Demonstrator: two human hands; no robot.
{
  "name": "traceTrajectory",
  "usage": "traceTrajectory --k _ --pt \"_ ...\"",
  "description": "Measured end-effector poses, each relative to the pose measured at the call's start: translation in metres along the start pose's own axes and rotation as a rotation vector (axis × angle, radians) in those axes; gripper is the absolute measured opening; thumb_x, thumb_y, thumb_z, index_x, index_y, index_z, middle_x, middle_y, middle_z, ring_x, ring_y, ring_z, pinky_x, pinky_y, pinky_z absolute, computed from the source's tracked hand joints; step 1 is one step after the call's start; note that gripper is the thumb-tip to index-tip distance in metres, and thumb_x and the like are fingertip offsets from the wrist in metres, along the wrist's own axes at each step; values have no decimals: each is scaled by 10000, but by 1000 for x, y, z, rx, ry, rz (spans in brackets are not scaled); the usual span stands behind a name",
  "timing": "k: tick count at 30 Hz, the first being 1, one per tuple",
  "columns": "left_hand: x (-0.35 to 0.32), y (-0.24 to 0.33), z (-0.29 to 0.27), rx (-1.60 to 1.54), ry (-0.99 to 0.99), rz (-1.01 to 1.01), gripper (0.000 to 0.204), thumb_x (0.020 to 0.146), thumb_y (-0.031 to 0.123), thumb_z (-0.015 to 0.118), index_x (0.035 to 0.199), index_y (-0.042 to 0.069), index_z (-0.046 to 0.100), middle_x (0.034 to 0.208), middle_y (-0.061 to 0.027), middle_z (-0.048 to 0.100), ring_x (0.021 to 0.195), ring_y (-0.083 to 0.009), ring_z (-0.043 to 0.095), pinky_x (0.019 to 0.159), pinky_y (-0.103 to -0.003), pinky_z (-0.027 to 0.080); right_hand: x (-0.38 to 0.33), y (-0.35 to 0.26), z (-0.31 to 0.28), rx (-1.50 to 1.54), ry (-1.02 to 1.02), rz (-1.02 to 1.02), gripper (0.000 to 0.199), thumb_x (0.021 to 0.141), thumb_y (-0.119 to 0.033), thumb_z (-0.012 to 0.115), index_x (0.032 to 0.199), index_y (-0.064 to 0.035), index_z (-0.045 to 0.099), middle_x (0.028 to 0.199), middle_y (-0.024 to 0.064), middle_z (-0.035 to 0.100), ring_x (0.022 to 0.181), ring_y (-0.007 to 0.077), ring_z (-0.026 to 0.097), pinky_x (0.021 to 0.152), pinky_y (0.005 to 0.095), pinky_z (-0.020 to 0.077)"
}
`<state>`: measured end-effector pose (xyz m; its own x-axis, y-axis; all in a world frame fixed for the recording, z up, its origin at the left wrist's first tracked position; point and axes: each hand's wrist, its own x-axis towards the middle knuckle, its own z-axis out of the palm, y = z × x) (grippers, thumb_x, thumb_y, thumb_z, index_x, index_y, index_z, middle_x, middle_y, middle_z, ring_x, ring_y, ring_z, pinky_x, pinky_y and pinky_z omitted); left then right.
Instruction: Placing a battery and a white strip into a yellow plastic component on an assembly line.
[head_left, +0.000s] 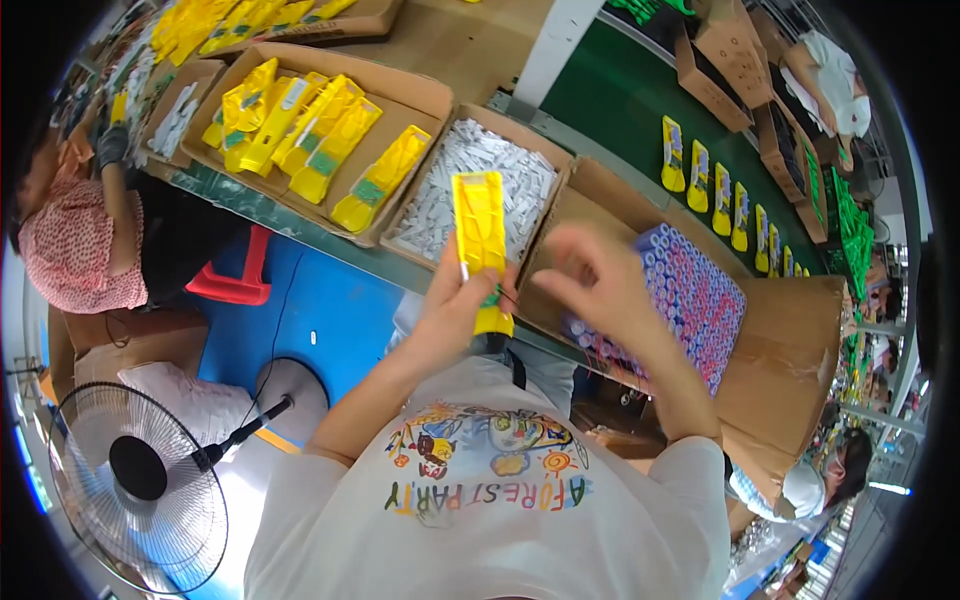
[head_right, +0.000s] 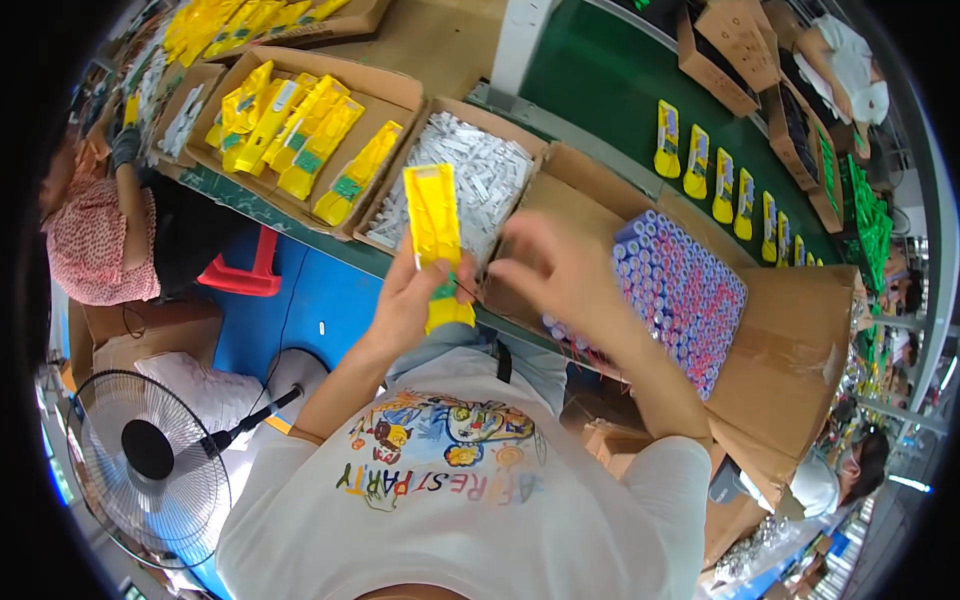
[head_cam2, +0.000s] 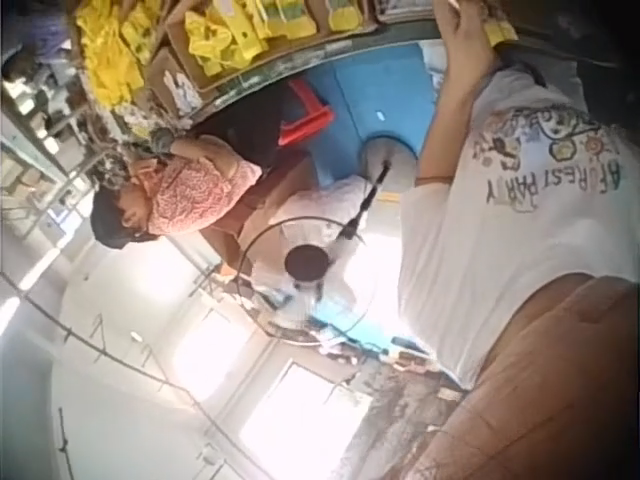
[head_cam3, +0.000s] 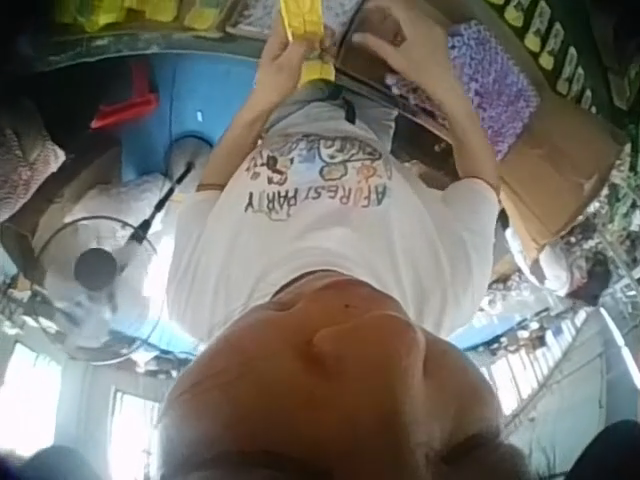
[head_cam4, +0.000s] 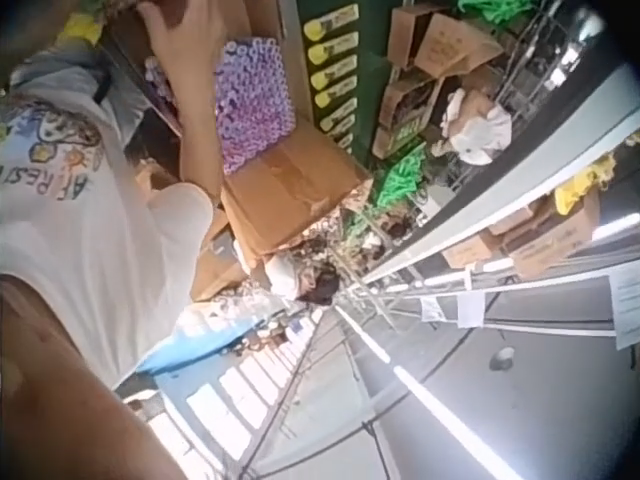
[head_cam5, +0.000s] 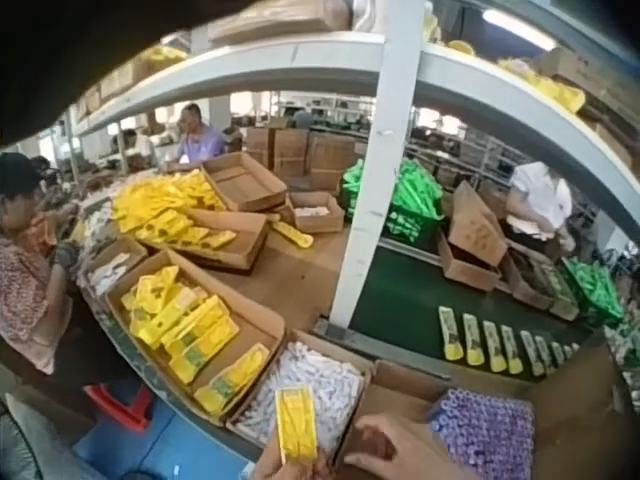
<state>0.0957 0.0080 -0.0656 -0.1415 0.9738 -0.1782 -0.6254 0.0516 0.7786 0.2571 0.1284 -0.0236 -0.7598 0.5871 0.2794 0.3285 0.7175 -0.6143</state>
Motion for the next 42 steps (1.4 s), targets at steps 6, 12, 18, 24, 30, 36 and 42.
traceTrajectory --k 6,12,18,24,30,36,42 --pt "0 7 6 186 -143 -26 391 960 65 433 1323 59 287 976 -73 543 855 -151 559 777 -297 479 -11 46 -35 -354 -297 168 199 726 -100 745 906 -45 682 870 100 662 755 262 619 658 352 502" --pt "-5 -14 16 138 -230 -42 499 944 2 423 1396 85 229 1021 -75 517 811 -148 565 734 -297 490 -11 -22 -18 -410 242 -367 336 683 14 729 1008 -45 669 965 94 645 827 274 614 667 335 510" --pt "-6 -7 10 139 -169 -17 520 941 17 434 1414 61 224 1087 -79 515 868 -137 563 775 -297 496 -10 -41 9 -397 -26 -436 437 717 61 666 1148 24 608 1139 171 614 932 312 637 773 351 542" --pt "-18 36 -33 108 -52 -166 507 923 41 463 1396 79 286 1116 -97 493 866 -153 550 781 -333 487 13 -23 52 -578 36 -613 411 766 29 640 1176 -1 615 1271 173 577 1085 312 621 834 361 543" --pt "-22 47 -54 -349 113 38 473 903 26 445 1345 127 313 1001 -108 517 740 -194 521 715 -365 475 103 26 87 -175 -411 -271 248 766 -11 656 997 -99 676 1012 76 634 943 249 641 767 363 531" --pt "-32 42 -51 -339 176 48 437 865 38 416 1291 106 352 1000 -112 519 752 -198 524 736 -368 476 103 28 93 -3 -419 -256 157 742 -29 685 885 -93 682 950 71 613 912 256 621 747 356 519" --pt "-35 27 -58 -494 42 84 432 864 96 435 1288 85 352 1014 -134 554 752 -233 579 717 -384 511 108 36 100 41 -543 -554 155 764 -33 672 910 -87 670 981 49 627 945 249 607 757 357 513"
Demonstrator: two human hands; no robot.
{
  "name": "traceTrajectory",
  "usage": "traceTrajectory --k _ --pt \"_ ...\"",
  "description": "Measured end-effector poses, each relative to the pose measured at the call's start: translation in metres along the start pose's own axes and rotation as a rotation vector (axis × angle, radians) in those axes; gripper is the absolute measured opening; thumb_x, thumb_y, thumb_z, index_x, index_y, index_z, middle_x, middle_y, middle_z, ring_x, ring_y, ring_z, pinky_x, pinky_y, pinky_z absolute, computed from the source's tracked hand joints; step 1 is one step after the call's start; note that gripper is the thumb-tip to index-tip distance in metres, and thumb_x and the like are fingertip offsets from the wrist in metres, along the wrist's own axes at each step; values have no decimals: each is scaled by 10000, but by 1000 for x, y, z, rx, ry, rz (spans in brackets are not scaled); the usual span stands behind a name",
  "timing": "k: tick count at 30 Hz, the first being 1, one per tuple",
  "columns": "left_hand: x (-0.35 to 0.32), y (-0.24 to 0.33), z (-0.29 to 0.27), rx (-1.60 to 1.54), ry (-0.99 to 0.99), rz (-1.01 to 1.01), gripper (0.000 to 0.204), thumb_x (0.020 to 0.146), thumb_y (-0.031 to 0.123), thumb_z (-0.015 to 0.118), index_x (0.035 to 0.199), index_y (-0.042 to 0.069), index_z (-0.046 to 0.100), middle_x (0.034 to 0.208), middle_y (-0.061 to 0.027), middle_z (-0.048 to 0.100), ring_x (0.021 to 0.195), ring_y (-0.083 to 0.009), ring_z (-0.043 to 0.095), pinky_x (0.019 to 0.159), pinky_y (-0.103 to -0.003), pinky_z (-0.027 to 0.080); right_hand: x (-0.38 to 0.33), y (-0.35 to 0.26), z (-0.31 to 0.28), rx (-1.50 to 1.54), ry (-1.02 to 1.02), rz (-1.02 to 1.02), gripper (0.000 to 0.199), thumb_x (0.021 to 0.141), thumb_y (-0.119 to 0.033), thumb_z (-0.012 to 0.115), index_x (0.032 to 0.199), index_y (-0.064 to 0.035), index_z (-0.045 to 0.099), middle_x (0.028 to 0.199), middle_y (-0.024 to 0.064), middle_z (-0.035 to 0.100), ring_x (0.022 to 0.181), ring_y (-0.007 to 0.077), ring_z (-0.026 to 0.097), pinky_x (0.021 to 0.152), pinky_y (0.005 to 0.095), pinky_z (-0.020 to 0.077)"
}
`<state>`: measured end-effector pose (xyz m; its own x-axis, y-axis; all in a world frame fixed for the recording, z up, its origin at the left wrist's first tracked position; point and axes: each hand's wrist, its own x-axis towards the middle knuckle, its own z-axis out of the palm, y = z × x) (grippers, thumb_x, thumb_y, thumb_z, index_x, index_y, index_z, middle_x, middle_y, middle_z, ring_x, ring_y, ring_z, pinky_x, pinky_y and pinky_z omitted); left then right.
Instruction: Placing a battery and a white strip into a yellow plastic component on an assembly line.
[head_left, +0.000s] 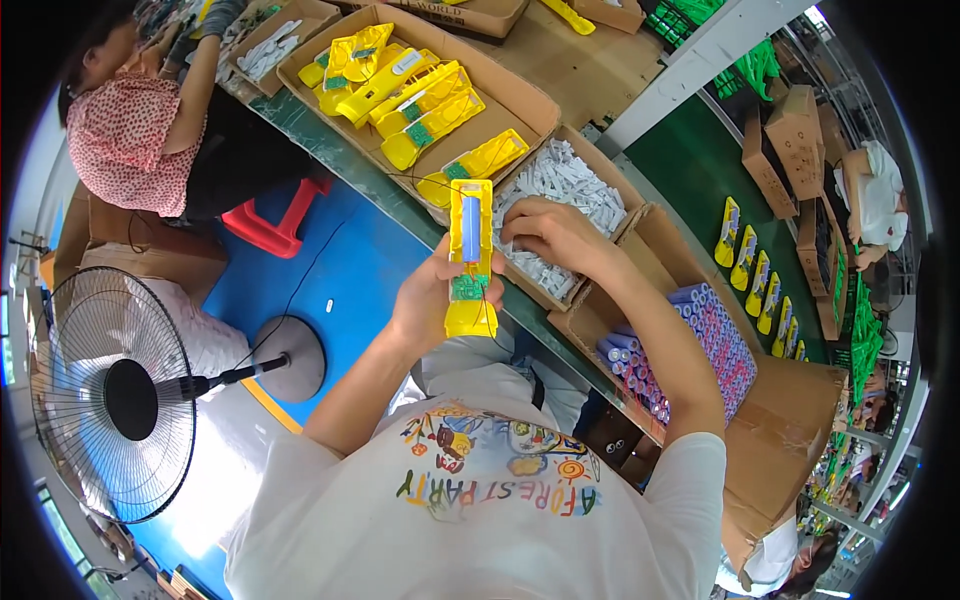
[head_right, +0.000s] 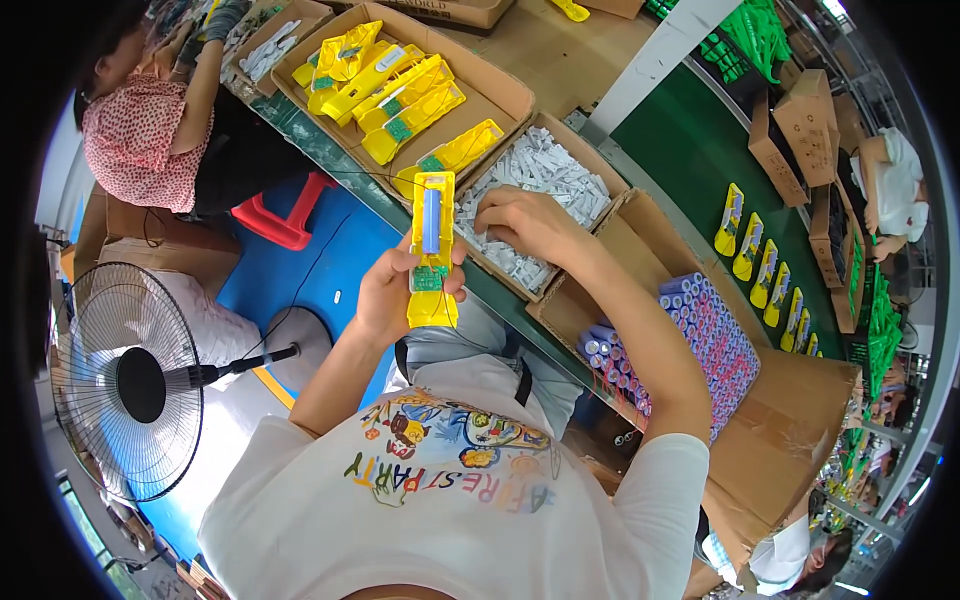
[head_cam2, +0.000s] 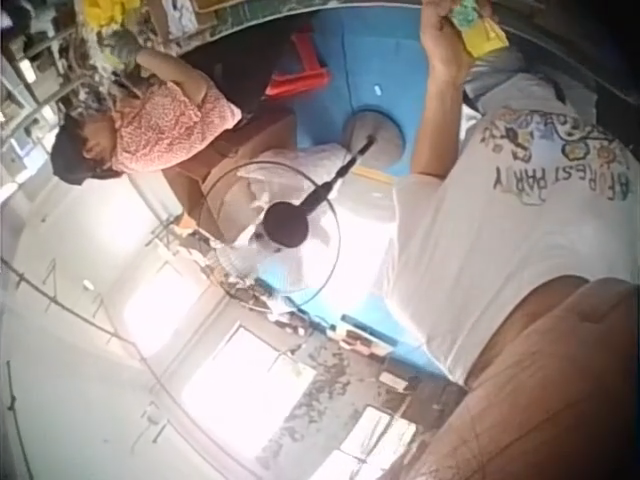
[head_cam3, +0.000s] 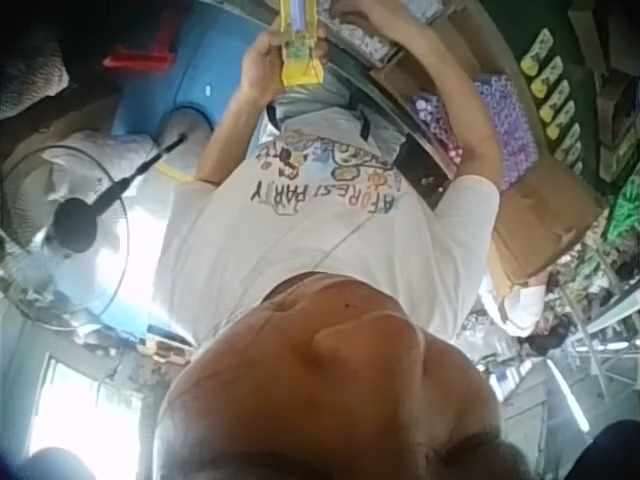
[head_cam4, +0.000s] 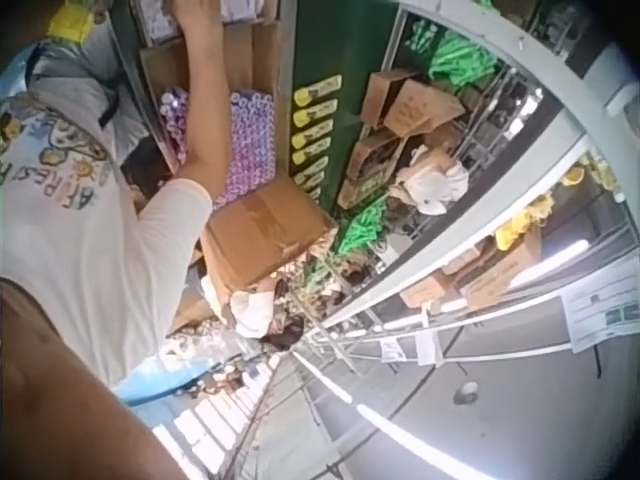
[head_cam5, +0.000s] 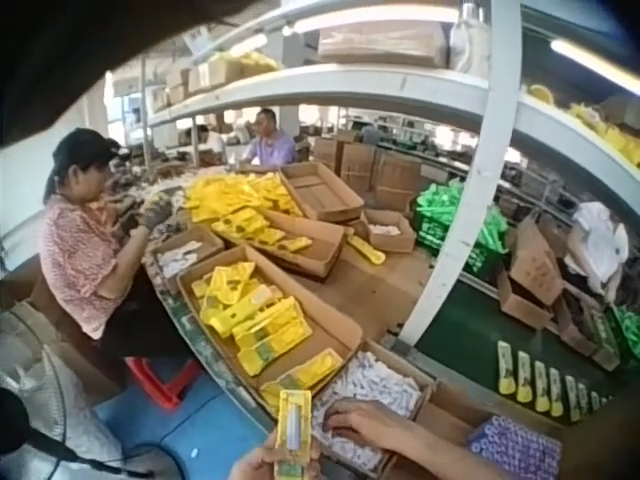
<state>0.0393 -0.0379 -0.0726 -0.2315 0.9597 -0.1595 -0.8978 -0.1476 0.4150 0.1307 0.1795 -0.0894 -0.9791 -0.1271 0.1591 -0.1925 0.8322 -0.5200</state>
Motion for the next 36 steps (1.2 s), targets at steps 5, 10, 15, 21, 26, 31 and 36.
traceTrajectory --k 5,10,15,21,26,31,36 --pt "1 -12 11 388 89 0 366 968 211 457 1293 80 351 1025 -114 565 746 -208 621 684 -353 533 -6 -24 -23 366 374 392 102 855 -46 639 950 -15 624 953 70 613 903 201 595 733 316 486" --pt "4 -21 11 801 97 11 361 1015 258 447 1293 57 336 1035 -102 574 746 -155 626 670 -285 538 -8 -61 -51 354 172 553 199 849 -69 659 1035 -53 591 726 0 535 681 70 501 606 225 400" --pt "7 -25 16 941 37 14 370 1017 269 440 1301 61 327 1026 -108 575 705 -151 622 647 -274 530 -13 -61 -44 715 381 539 242 831 -66 682 1006 -68 515 642 -54 438 611 36 425 586 207 355" --pt "11 -22 16 723 -155 -10 451 1007 270 464 1374 79 283 1019 -102 553 714 -151 610 647 -282 504 -18 -57 -52 925 352 657 271 836 -92 697 1027 -72 506 702 -47 509 674 35 498 625 197 403" --pt "25 -25 25 630 -367 -163 513 1013 299 446 1430 88 234 1112 -116 547 901 -181 600 770 -331 505 -44 -45 -64 910 319 599 274 858 -101 680 1109 -47 587 894 18 628 838 81 596 776 236 482" --pt "82 71 23 1733 225 643 320 834 119 660 1129 32 573 1022 -172 610 928 -299 616 810 -368 504 -143 83 -148 313 971 720 302 968 -219 554 1187 -21 620 988 11 658 854 90 604 770 229 473" --pt "136 76 11 2382 21 39 476 757 70 689 1188 12 493 1022 -193 565 1024 -377 564 869 -435 469 -327 314 -183 -146 699 1205 284 952 -244 564 1179 -100 652 1155 88 635 1014 211 606 850 346 480"
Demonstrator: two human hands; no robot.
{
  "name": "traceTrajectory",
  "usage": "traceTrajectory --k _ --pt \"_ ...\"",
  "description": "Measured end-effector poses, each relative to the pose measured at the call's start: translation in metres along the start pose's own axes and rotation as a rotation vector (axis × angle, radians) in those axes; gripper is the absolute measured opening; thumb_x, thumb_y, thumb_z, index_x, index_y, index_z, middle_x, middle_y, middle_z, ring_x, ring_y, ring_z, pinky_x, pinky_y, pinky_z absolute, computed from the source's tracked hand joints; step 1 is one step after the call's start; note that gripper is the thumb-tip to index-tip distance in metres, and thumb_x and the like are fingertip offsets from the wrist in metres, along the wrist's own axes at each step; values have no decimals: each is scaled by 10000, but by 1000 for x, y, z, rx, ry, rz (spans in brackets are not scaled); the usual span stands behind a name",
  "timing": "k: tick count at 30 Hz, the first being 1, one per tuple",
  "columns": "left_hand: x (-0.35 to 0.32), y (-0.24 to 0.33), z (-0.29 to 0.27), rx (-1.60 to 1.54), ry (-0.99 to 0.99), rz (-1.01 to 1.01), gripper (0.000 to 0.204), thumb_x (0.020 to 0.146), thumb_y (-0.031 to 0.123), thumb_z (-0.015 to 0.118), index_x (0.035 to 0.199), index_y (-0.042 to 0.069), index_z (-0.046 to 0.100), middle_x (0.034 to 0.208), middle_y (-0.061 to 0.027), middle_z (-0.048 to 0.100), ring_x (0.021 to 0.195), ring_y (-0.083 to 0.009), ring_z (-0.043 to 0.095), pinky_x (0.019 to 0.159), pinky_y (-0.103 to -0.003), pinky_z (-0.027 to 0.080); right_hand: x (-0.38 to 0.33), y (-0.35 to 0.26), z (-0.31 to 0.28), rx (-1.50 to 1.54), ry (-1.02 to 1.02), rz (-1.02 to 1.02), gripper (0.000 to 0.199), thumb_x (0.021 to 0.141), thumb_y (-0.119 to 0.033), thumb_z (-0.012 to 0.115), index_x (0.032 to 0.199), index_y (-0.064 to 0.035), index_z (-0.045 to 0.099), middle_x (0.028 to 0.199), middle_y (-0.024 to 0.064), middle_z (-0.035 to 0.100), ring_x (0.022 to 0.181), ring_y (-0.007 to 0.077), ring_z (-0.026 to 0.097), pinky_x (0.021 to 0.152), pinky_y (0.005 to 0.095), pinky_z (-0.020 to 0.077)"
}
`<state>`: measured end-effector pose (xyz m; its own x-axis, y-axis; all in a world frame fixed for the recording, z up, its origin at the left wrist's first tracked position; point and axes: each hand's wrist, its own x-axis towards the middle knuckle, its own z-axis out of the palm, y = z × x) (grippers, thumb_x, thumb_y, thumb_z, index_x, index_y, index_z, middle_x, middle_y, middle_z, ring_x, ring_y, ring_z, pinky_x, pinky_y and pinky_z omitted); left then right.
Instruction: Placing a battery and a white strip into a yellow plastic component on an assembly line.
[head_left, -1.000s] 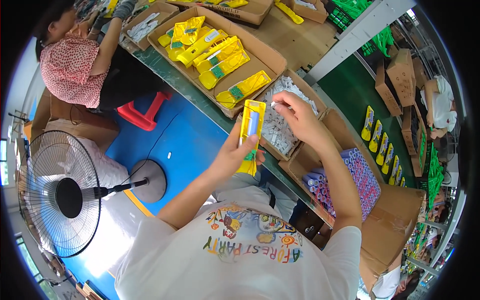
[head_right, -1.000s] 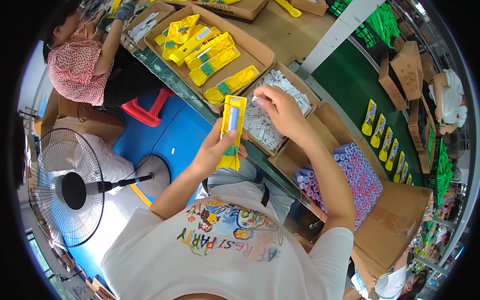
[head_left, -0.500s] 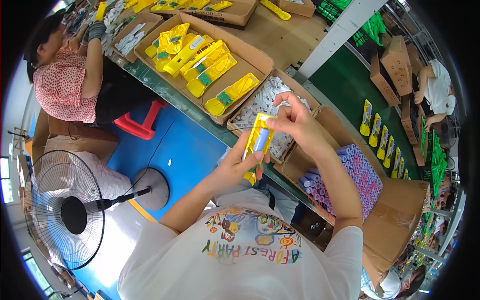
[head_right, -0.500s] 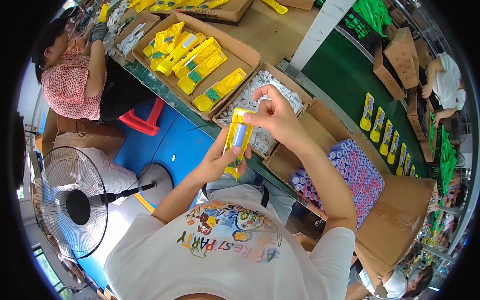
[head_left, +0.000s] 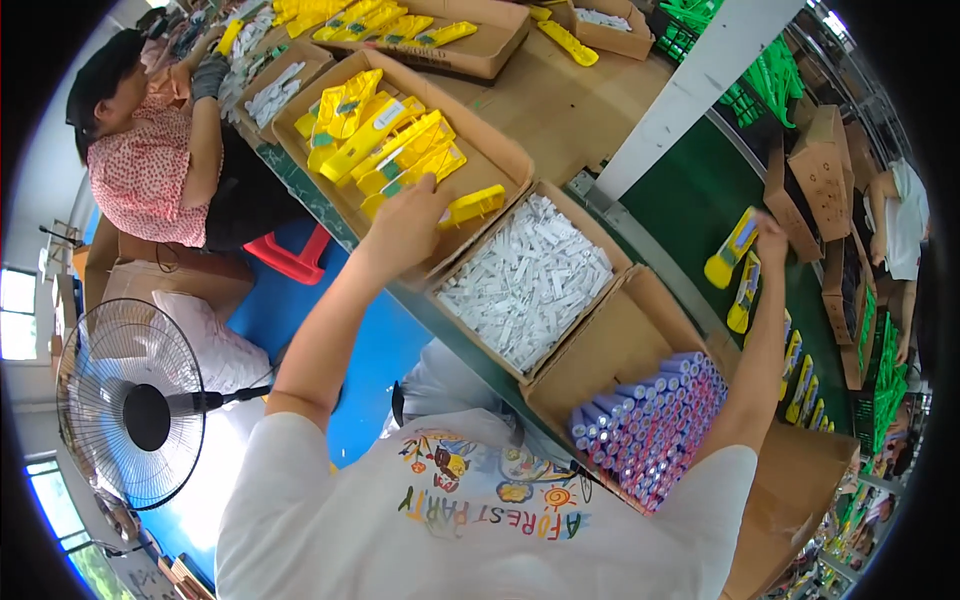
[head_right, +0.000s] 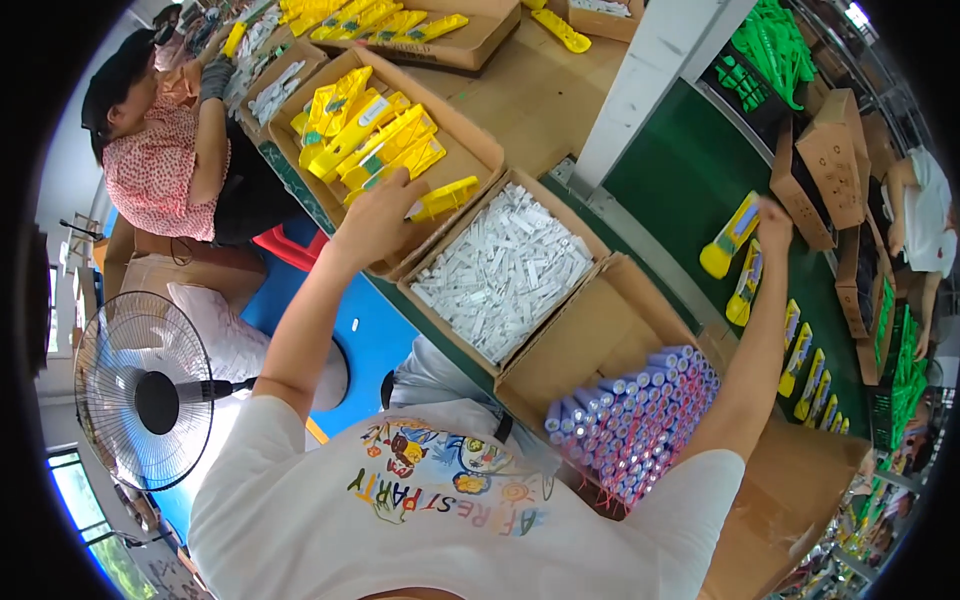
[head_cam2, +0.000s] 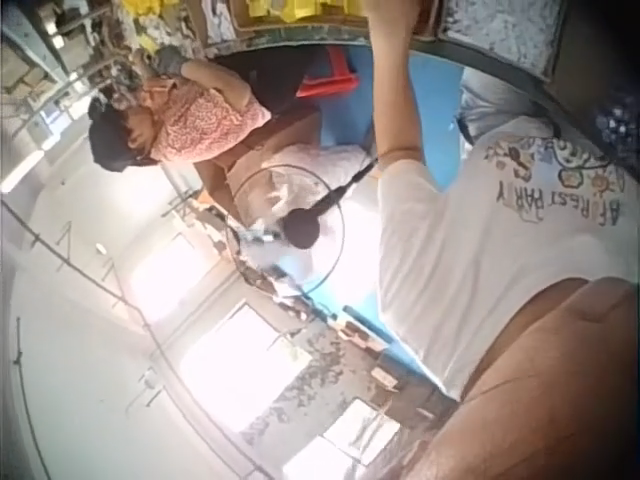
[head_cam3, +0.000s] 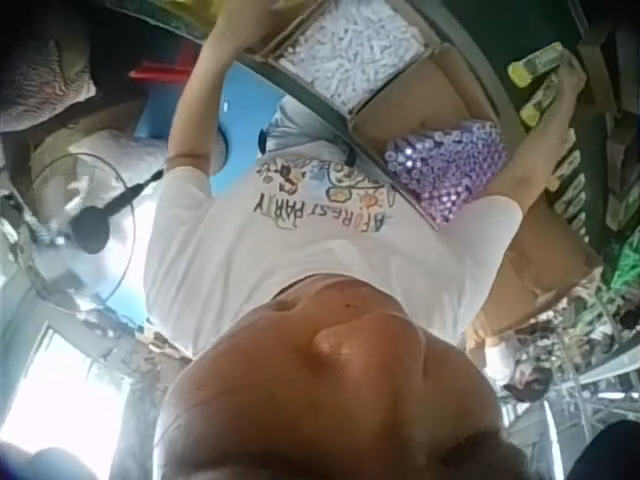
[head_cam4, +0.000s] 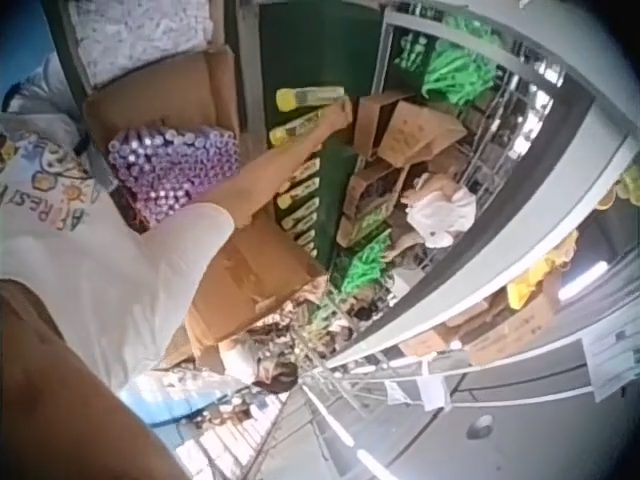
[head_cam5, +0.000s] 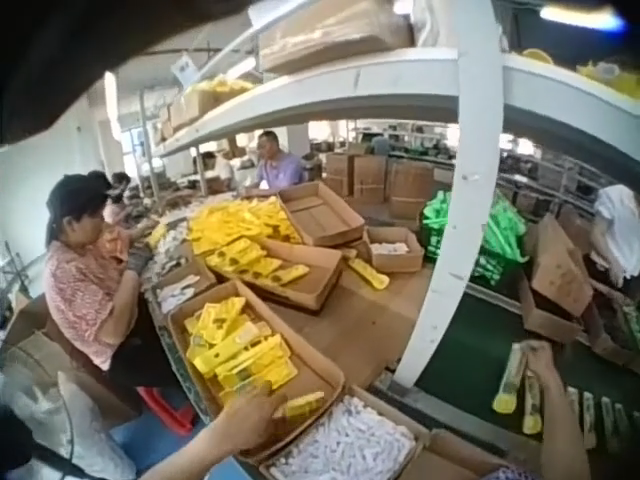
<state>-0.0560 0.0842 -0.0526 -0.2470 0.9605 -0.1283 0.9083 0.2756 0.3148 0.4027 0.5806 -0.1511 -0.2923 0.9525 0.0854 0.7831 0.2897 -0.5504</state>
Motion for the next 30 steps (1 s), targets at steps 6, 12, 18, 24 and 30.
traceTrajectory --k 6,12,18,24,30 --pt "-45 40 -23 -1927 -21 -125 482 858 131 608 1286 64 395 1076 -146 604 968 -261 603 804 -375 521 -137 -220 26 -544 386 -465 374 853 -159 633 1222 -133 576 1350 141 476 1204 361 465 958 451 421" --pt "-65 81 24 -2326 -325 -268 487 883 78 547 1335 113 369 1152 -128 560 1053 -237 577 839 -373 523 -321 -340 42 227 -190 -1558 492 712 8 638 1192 -83 578 1168 105 613 1097 284 557 909 360 465" --pt "-89 113 49 -1893 87 5 630 806 -62 417 1384 117 238 1158 -113 497 958 -207 578 778 -327 517 -352 -356 26 1074 -830 -98 99 859 -66 615 953 -40 634 779 56 664 673 108 624 617 233 486" --pt "-105 118 57 -1683 54 182 586 864 35 374 1415 66 178 1142 -110 465 846 -152 530 728 -275 467 -375 -362 35 599 -231 -412 205 774 -77 754 916 -15 619 697 5 589 547 17 525 479 163 414" --pt "-103 124 68 -1484 167 215 502 925 115 335 1408 48 213 1207 -121 460 1051 -164 489 911 -296 409 -387 -354 46 472 -5 -437 195 733 -82 730 797 -28 555 688 66 575 511 156 583 466 278 468"
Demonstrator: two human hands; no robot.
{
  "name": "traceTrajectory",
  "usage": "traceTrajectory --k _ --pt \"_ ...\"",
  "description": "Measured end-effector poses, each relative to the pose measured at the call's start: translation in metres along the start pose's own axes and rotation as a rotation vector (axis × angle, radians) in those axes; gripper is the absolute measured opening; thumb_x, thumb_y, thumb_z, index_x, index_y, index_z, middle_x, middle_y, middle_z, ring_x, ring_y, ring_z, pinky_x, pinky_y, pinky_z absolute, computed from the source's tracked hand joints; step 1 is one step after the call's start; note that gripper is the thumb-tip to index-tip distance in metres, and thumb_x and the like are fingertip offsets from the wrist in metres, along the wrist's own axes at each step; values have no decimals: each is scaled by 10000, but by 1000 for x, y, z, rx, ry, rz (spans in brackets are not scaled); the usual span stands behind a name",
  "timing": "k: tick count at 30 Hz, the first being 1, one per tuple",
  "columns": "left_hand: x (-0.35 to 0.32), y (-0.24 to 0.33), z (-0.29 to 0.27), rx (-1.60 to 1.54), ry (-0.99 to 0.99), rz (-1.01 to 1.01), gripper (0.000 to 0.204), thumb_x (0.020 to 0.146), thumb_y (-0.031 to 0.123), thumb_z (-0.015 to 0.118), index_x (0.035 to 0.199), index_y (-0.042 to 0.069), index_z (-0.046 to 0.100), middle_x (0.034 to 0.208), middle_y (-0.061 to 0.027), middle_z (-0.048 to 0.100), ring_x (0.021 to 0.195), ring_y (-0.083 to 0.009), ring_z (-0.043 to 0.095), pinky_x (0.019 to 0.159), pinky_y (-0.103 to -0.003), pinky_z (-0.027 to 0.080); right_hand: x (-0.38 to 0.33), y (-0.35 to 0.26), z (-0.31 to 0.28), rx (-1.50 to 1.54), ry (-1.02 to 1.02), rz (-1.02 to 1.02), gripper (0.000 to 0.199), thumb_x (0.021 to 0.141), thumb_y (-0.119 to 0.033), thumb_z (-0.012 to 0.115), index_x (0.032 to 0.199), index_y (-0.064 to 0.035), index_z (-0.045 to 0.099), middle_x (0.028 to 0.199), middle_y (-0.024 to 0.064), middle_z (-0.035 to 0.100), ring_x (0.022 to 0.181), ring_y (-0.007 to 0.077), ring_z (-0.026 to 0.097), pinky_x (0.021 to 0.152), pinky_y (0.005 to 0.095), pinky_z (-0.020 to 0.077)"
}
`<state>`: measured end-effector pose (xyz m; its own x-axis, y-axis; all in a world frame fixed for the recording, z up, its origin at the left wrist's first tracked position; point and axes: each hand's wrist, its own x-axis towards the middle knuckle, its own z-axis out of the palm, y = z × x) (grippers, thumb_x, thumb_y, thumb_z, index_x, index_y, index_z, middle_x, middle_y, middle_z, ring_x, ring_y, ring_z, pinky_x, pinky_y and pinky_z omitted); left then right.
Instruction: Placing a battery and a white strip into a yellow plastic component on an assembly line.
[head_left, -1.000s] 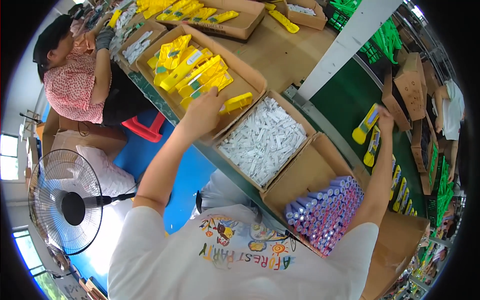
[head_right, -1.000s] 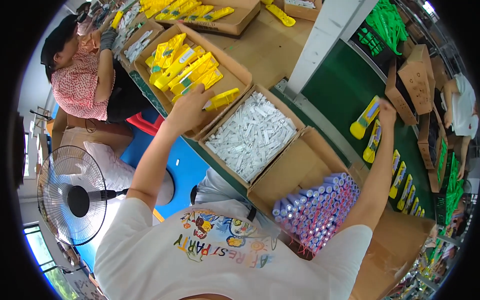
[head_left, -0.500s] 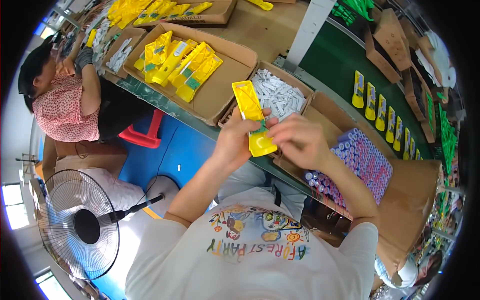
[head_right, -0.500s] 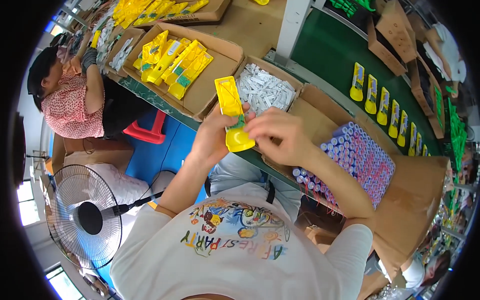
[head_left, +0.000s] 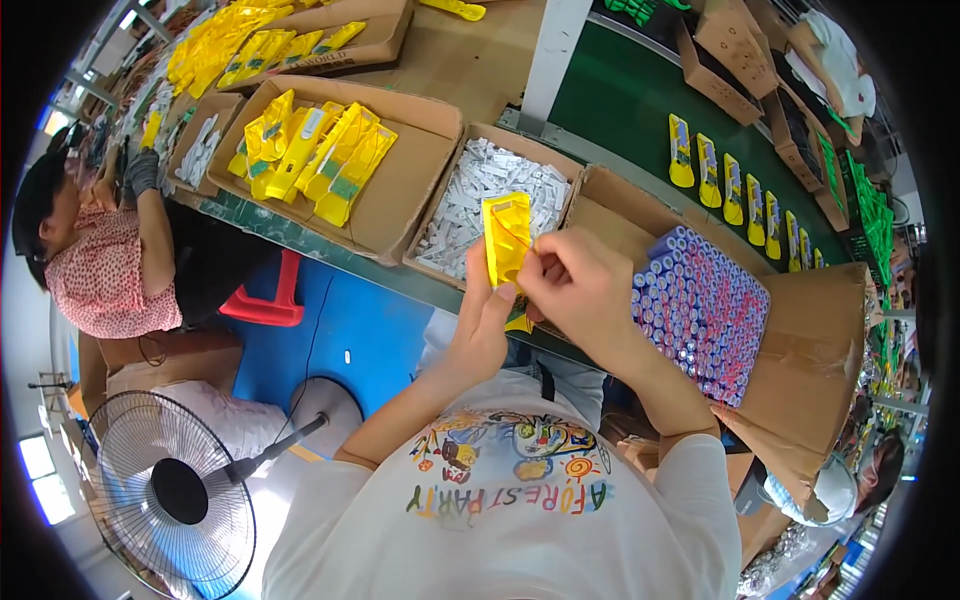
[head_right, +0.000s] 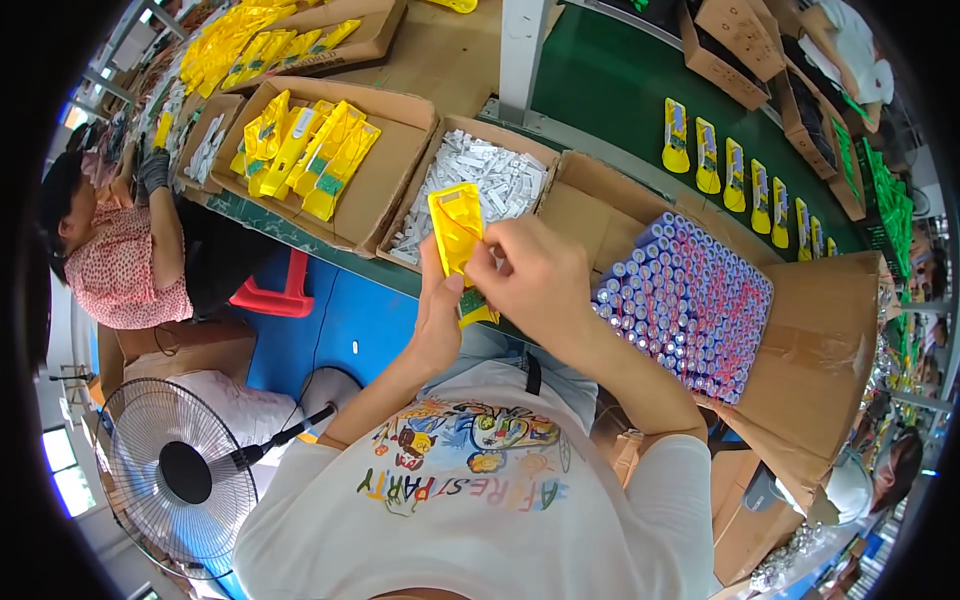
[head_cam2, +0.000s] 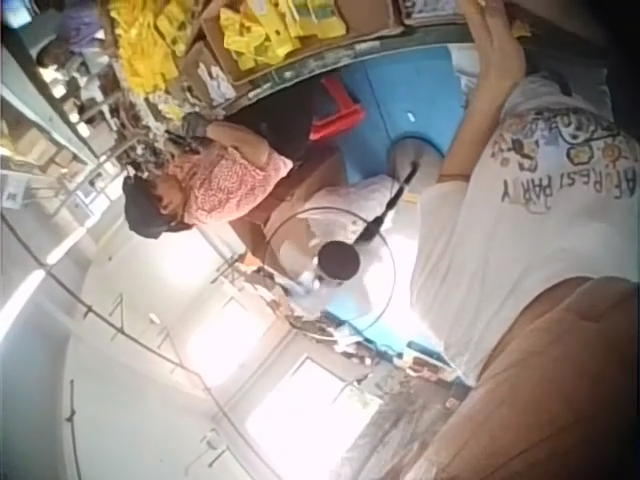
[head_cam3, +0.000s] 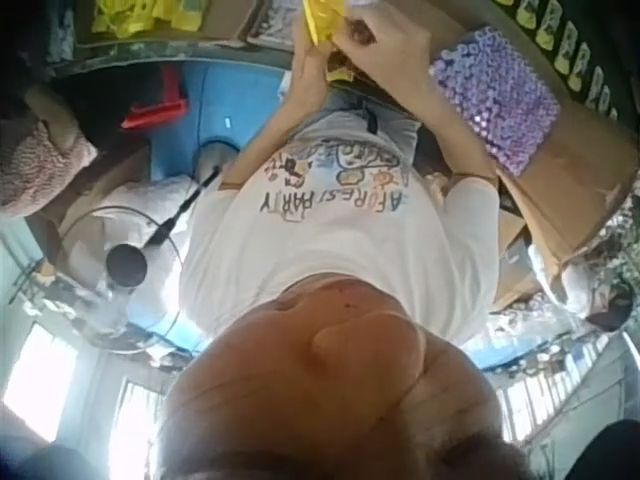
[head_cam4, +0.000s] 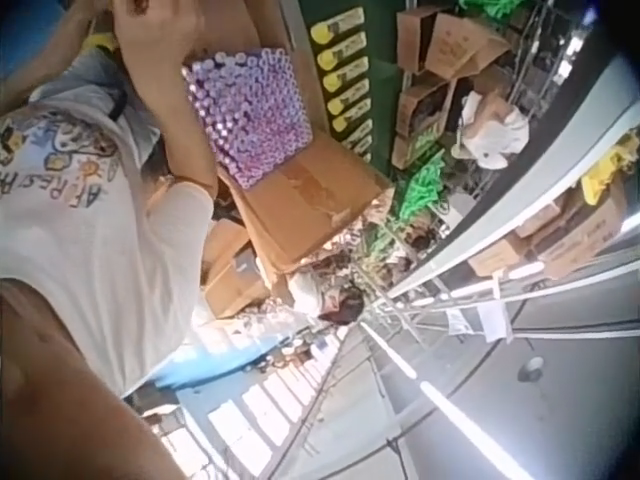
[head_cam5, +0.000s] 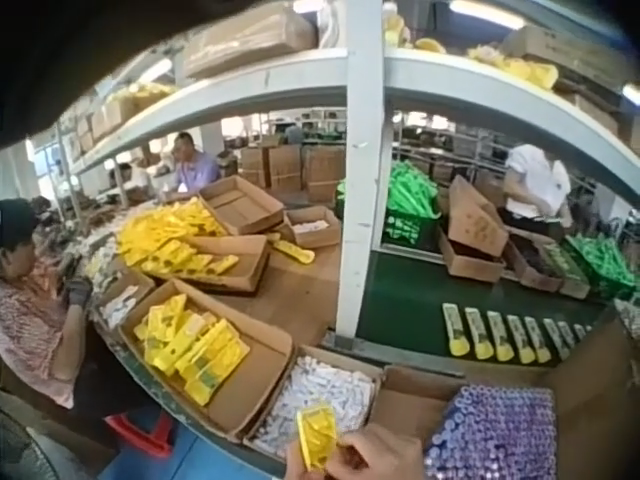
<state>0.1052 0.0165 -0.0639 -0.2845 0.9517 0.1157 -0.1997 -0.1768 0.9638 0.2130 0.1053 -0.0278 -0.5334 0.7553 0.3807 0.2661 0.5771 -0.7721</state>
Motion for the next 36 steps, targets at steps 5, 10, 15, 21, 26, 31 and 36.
traceTrajectory --k 5,10,15,21,26,31,36 --pt "6 -4 -1 -129 21 -154 440 961 153 366 1378 59 264 1196 -88 465 1087 -153 472 950 -295 384 -19 -4 0 -274 46 -248 180 712 -44 738 788 -72 578 682 51 579 529 180 596 464 277 463" --pt "10 -3 1 -189 2 -279 442 897 -17 386 1308 74 253 1021 -99 495 805 -157 539 730 -312 498 -24 29 -32 -49 -322 -186 233 747 -173 745 927 -79 632 799 67 629 673 237 624 611 334 515" --pt "-2 14 -3 -330 -130 -343 488 913 -21 370 1355 130 228 1014 -114 493 722 -168 519 677 -361 521 -13 79 -113 -741 -404 -82 314 720 -286 761 891 -40 667 949 116 637 820 316 604 788 369 503" --pt "-10 7 6 -460 -275 -492 577 914 -11 411 1427 125 187 1022 -90 479 762 -161 528 710 -352 511 -10 23 -92 -645 -196 -396 356 691 -138 755 1022 -35 672 990 117 607 842 291 607 750 366 522" --pt "-11 7 3 -434 -252 -499 633 904 -9 410 1464 124 144 1039 -87 487 789 -154 551 722 -318 510 -19 -16 -55 -567 -383 -658 380 733 -36 684 1110 -10 648 1067 119 604 926 292 628 716 327 544" --pt "-9 10 -20 -327 -234 -390 630 921 24 426 1459 141 120 961 -90 497 753 -155 561 681 -328 528 -23 -11 -27 -633 -420 -759 388 765 9 638 1144 83 598 1208 205 565 1041 323 632 829 318 554" --pt "-11 18 -68 -362 57 -335 607 882 10 429 1433 156 219 1043 -112 504 783 -166 545 709 -352 518 51 33 20 -67 -540 -384 208 791 -49 648 996 -37 680 1125 103 633 939 264 658 728 338 557"
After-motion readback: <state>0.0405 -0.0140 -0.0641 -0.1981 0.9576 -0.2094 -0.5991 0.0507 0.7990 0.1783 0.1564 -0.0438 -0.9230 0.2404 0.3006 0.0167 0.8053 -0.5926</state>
